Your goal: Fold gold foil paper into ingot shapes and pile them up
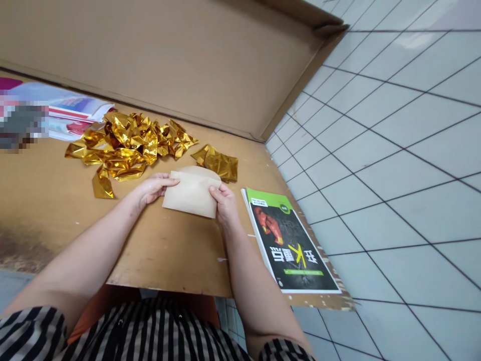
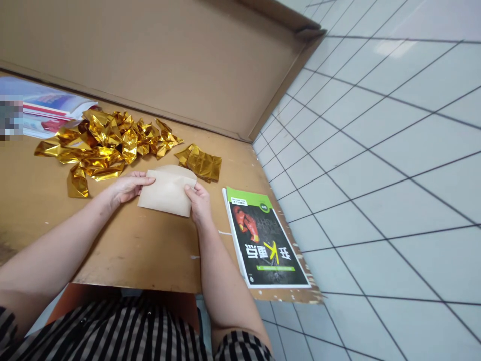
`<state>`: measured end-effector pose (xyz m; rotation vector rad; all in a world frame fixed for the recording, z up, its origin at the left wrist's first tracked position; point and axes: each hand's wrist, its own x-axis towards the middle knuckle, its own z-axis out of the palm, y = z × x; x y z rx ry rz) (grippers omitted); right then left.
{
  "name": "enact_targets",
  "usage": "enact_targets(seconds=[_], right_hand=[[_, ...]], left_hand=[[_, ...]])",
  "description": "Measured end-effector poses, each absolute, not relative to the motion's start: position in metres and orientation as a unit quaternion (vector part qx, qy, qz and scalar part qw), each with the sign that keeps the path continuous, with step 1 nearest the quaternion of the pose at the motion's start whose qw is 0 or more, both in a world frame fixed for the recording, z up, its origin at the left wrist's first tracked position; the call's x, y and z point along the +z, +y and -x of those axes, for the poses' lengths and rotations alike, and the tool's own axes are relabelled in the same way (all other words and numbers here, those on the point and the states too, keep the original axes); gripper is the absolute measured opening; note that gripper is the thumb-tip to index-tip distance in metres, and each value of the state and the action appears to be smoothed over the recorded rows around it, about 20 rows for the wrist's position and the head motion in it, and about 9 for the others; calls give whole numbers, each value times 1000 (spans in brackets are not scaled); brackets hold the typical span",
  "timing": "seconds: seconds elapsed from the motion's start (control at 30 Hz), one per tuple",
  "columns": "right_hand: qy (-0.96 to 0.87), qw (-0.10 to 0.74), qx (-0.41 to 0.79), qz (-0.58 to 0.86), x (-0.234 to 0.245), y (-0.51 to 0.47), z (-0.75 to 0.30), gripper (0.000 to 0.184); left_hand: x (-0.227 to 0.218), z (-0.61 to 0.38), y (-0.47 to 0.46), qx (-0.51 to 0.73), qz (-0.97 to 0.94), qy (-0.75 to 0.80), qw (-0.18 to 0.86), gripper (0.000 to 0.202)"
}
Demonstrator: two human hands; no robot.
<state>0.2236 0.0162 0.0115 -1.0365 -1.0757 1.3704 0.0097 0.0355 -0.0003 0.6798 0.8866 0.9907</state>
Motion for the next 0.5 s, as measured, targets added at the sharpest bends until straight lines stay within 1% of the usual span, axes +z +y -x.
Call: enact_targets(seconds=[0.17, 0.3, 0.5], right_hand=[[-455, 518, 580, 433, 10, 17, -222, 42], [-451, 529, 573, 434, 11, 16, -222, 36], [-452, 538, 564, 434, 9, 19, -225, 26]], left_hand=[[0, -10, 35, 467, -314, 395, 726, 28], [3, -10, 34, 496, -317, 411, 696, 27], [3, -9, 35, 509, -314, 427, 678, 23]])
